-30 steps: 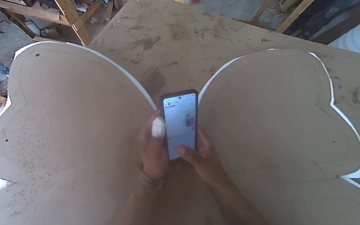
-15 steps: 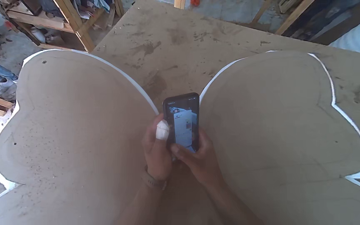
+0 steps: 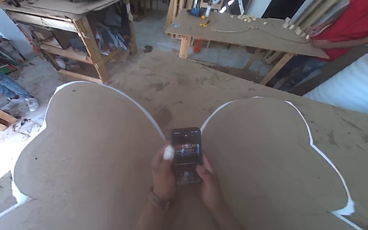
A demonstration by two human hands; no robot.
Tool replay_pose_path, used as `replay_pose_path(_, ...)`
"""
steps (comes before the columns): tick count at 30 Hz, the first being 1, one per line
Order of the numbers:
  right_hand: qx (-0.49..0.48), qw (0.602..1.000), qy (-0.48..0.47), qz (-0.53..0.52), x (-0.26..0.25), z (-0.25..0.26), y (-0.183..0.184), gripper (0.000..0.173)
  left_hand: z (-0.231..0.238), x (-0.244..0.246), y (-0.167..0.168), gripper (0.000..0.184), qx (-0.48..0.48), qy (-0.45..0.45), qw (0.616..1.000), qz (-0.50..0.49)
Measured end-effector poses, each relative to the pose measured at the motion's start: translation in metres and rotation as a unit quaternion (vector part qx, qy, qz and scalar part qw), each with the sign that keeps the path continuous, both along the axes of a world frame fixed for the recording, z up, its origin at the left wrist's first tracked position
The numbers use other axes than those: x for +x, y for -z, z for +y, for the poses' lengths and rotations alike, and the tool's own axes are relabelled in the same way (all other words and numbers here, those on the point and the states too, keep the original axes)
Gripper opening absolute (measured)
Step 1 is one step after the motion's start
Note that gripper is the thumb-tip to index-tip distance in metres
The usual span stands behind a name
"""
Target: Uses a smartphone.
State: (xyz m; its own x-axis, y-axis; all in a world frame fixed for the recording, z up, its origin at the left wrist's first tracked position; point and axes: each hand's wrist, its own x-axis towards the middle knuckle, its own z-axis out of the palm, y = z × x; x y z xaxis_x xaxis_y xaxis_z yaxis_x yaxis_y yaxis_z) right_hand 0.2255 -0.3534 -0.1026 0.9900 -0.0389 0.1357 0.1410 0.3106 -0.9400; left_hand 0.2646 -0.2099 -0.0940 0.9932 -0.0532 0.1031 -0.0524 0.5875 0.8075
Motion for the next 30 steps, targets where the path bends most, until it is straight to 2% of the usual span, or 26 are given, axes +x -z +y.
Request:
replay_pose_path(4,0.001,1.0,0.019,0.008,0.004,-0.007,0.004,0.054,-0.003,-0.001,-0.003,0.037,0.032,0.012,0.999,-0.013)
replay_pose_path(11,-0.008,0.999,0.038,0.022,0.0,-0.003,0.001,0.048,-0.003,-0.004,-0.009,0.038,0.069,0.018,0.997,-0.031)
replay_pose_path(15,0.029,0.998,0.017,0.044,0.0,-0.005,-0.002,0.058,-0.001,-0.004,-0.01,0.038,0.08,0.02,0.996,-0.028)
replay_pose_path(18,0.092,0.992,-0.002,0.084,0.0,-0.008,-0.01,0.067,0.003,-0.003,-0.01,0.038,0.087,0.068,0.993,-0.027)
replay_pose_path(21,0.107,0.991,-0.007,0.084,-0.001,-0.008,-0.014,0.065,0.004,-0.001,-0.011,0.038,0.085,0.106,0.99,-0.043)
replay_pose_path(30,0.108,0.989,-0.014,0.098,0.003,-0.015,-0.019,0.061,0.007,0.002,-0.011,0.039,0.083,0.126,0.988,-0.036)
